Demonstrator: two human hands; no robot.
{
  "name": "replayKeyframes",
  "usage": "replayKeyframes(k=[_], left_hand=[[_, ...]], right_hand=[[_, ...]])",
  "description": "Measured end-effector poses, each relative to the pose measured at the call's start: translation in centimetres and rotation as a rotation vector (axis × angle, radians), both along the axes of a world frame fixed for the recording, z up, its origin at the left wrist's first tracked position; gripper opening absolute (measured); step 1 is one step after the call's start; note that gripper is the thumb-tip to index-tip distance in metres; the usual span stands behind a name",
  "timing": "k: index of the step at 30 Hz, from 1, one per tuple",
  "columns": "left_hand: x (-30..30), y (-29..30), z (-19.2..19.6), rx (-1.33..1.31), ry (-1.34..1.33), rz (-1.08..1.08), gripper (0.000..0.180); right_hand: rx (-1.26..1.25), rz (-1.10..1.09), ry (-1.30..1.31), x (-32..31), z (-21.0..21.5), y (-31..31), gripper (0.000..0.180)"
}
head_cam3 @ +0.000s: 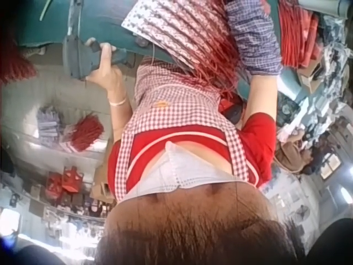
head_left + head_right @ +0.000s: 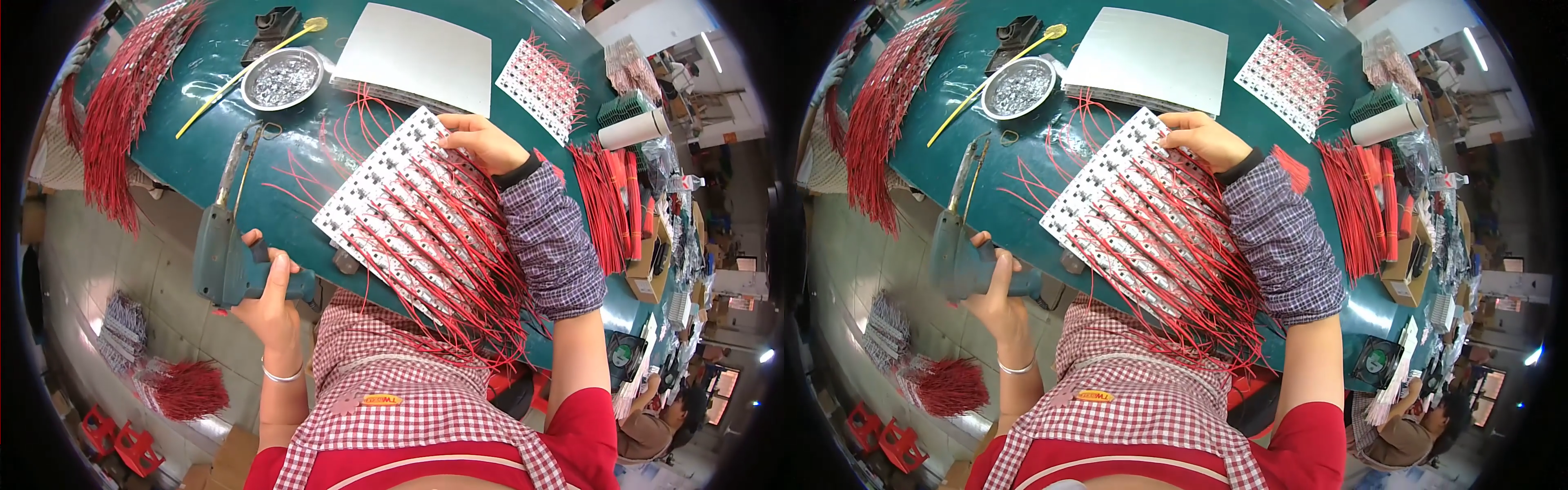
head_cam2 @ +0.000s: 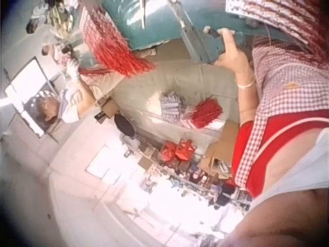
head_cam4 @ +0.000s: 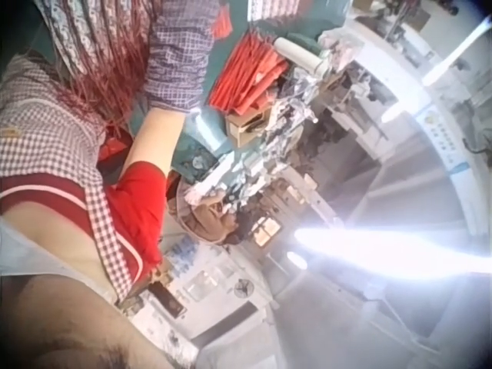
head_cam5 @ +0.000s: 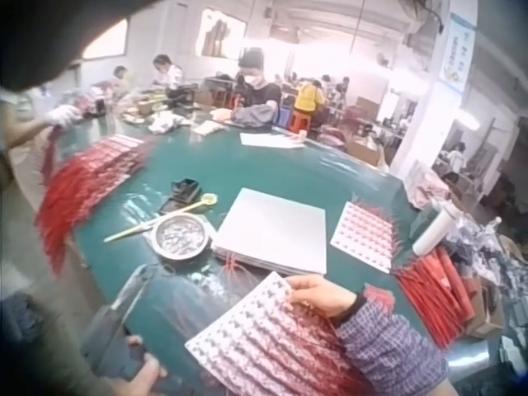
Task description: The person solders wires onto a circuit board panel using a soldering tool, hands the wired panel to a coworker, and solders wires onto another circuit board panel.
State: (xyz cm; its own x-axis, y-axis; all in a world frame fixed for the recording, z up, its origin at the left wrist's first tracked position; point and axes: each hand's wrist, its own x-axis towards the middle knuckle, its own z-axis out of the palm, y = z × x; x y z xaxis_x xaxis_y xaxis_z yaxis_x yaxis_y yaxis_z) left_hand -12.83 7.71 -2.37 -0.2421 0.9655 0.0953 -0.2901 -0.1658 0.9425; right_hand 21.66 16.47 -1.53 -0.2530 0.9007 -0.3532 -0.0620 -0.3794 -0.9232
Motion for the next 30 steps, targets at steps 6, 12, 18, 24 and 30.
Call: replayKeyframes(k=[6, 12, 18, 24, 30], left_hand=[[0.0, 0.1, -0.4, 0.024, 0.068, -0.006, 0.056], [0.3, 0.1, -0.7, 0.004, 0.079, -0.020, 0.056], [0.5, -0.1, -0.6, 0.022, 0.078, -0.036, 0.048], [0.6, 0.0, -0.8, 0.026, 0.095, -0.049, 0.054], [0.7, 0.5, -0.4, 0.011, 0.107, -0.046, 0.052]], right_hand=[[-0.003, -0.027, 0.024, -0.1, -0.1, -0.3, 0.039], [0.022, -0.012, -0.057, 0.1, -0.1, -0.1, 0.033], [0.040, -0.018, -0.020, 0.0, -1.1, 0.0, 0.033], [0.001, -0.036, 0.058, 0.0, -1.3, 0.0, 0.032], [-0.070, -0.053, 0.035, -0.5, -0.9, -0.1, 0.031]])
